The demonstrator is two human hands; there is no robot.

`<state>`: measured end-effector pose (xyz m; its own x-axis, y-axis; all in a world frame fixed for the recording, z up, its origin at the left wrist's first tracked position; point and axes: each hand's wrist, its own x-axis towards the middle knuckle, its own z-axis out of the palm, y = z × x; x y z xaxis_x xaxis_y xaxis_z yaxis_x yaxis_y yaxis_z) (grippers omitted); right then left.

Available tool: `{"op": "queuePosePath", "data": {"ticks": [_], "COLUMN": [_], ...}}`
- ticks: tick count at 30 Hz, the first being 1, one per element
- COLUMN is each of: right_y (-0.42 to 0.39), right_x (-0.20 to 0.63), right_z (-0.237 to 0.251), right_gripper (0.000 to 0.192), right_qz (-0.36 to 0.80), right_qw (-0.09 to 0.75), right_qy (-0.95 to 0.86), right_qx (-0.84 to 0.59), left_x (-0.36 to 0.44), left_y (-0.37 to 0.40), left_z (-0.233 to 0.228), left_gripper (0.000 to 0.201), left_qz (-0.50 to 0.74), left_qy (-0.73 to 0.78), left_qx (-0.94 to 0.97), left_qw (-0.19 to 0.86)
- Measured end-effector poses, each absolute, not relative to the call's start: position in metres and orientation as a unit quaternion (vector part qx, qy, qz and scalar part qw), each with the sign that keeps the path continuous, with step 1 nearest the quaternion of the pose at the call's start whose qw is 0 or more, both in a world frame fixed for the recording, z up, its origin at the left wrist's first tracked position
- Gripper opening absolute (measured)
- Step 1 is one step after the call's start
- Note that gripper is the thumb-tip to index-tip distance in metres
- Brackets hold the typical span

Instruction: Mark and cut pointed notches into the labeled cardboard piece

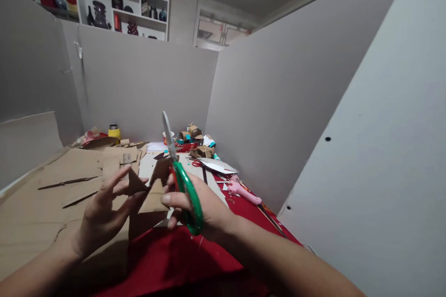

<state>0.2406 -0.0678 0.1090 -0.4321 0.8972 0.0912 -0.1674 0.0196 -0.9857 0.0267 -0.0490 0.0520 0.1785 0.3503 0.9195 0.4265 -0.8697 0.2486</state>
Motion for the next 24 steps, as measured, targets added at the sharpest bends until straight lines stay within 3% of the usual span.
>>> {"op": "queuePosePath", "data": {"ticks": [4, 7, 11, 14, 21, 24], "right_y": [-0.067, -0.051, -0.022, -0.009, -0.007, -0.006], "right_x": [0.263, 0.281, 0.290, 0.283, 0.254, 0.249], "right_z": [0.099, 0.082, 0.064, 0.061, 0.074, 0.077], "right_gripper": [0.034, 0.037, 0.045, 0.042, 0.042, 0.041], "right_qz": [0.514, 0.448, 0.468, 0.511, 0.610, 0.594], "right_qw": [0.484, 0.489, 0.494, 0.499, 0.461, 0.473], "right_qy": [-0.600, -0.600, -0.569, -0.551, -0.562, -0.595], "right_qx": [-0.375, -0.447, -0.461, -0.431, -0.316, -0.265], "left_x": [0.020, 0.010, 0.005, 0.010, 0.019, 0.021], "left_y": [-0.046, -0.045, -0.042, -0.043, -0.042, -0.036], "left_z": [0.059, 0.063, 0.059, 0.056, 0.047, 0.040], "left_gripper": [0.070, 0.059, 0.032, 0.025, 0.025, 0.026], "left_qz": [-0.607, -0.584, -0.492, -0.451, -0.437, -0.575], "left_qy": [-0.263, -0.205, -0.106, -0.066, -0.082, -0.213], "left_qx": [-0.744, -0.769, -0.822, -0.830, -0.851, -0.786], "left_qw": [0.098, 0.162, 0.266, 0.322, 0.280, 0.083]}}
